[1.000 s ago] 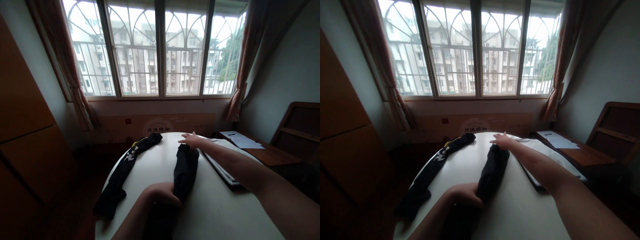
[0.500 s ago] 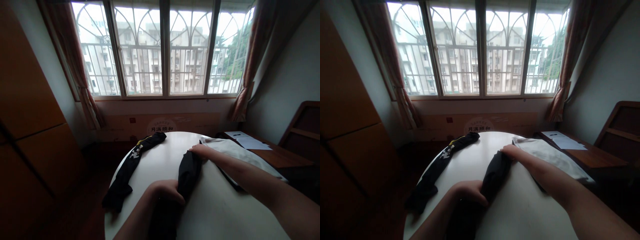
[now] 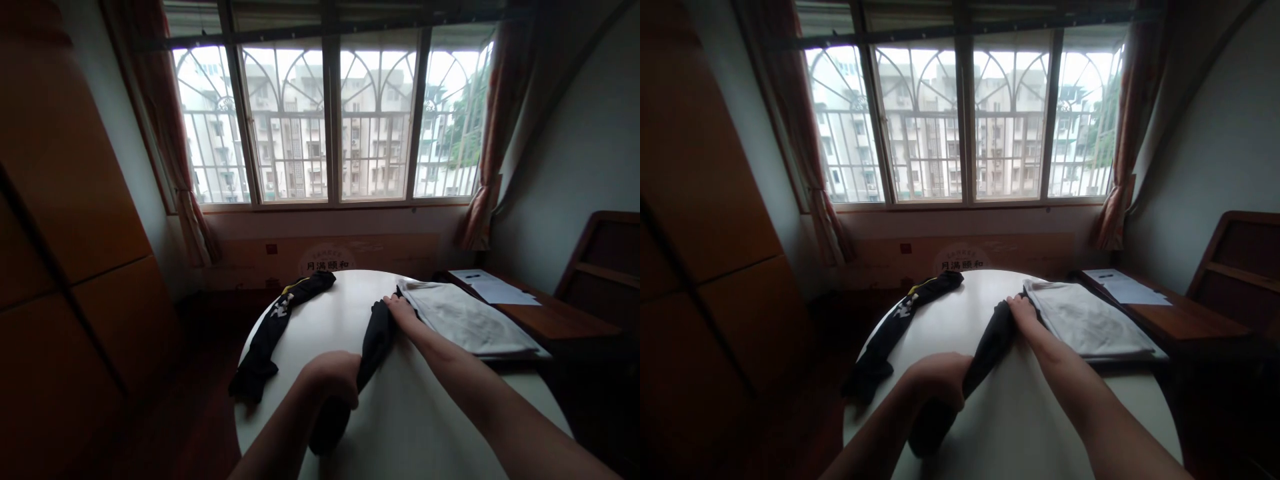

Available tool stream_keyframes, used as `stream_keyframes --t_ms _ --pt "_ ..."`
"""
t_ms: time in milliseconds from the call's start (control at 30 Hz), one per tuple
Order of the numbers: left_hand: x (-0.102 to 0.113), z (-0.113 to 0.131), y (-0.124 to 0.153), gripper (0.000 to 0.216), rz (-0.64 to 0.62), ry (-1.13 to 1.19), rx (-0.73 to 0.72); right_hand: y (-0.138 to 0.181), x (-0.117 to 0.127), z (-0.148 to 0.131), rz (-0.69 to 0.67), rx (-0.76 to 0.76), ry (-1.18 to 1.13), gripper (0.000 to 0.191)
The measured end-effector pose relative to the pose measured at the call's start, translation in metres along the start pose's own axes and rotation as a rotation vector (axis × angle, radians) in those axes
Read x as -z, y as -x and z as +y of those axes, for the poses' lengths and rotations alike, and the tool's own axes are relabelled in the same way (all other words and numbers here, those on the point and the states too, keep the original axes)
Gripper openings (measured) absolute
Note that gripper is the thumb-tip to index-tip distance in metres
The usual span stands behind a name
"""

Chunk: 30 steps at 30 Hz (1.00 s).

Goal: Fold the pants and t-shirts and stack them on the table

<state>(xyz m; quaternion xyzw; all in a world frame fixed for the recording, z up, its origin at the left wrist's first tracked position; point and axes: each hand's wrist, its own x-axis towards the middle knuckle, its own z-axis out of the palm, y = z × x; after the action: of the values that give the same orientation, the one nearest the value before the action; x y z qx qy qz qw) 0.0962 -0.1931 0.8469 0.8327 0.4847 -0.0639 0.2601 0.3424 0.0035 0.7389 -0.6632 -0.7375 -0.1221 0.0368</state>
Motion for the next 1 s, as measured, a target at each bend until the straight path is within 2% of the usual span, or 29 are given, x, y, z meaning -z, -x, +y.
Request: stream_keyframes --t_ms 33,100,167,267,400,533,700,833,933,1000 --pt "0.002 0.002 0.016 0.055 0.036 -0.105 0.051 0.001 -0.001 0.000 0.007 -0.016 -0.008 0.043" --pt "0.004 0.000 0.048 0.052 0.144 -0.164 0.146 0.002 -0.003 -0.001 0.021 -0.037 -0.026 0.042" --pt "0.000 -0.007 0.076 0.046 0.225 -0.139 0.229 0.003 -0.004 -0.003 0.030 -0.046 -0.048 0.041" --pt "-0.012 -0.018 0.098 0.039 0.255 -0.056 0.299 0.001 -0.002 -0.005 0.032 -0.028 -0.086 0.037" --pt "-0.016 -0.029 0.103 0.033 0.340 -0.005 0.344 -0.012 0.011 -0.007 0.042 0.025 -0.158 0.031" --pt "0.009 -0.046 0.107 0.043 0.492 -0.032 0.477 -0.044 0.036 -0.021 0.135 0.055 -0.237 0.028" --pt "0.048 -0.080 0.113 0.041 0.758 -0.047 0.696 -0.108 0.075 -0.070 0.311 0.099 -0.341 0.035" --pt "0.057 -0.109 0.110 0.042 0.916 -0.069 0.858 -0.165 0.101 -0.114 0.420 0.186 -0.417 0.037" --pt "0.044 -0.124 0.098 0.051 0.903 -0.077 0.935 -0.195 0.098 -0.148 0.432 0.231 -0.456 0.045" --pt "0.028 -0.130 0.085 0.058 0.768 -0.085 0.963 -0.203 0.081 -0.171 0.366 0.276 -0.468 0.051"
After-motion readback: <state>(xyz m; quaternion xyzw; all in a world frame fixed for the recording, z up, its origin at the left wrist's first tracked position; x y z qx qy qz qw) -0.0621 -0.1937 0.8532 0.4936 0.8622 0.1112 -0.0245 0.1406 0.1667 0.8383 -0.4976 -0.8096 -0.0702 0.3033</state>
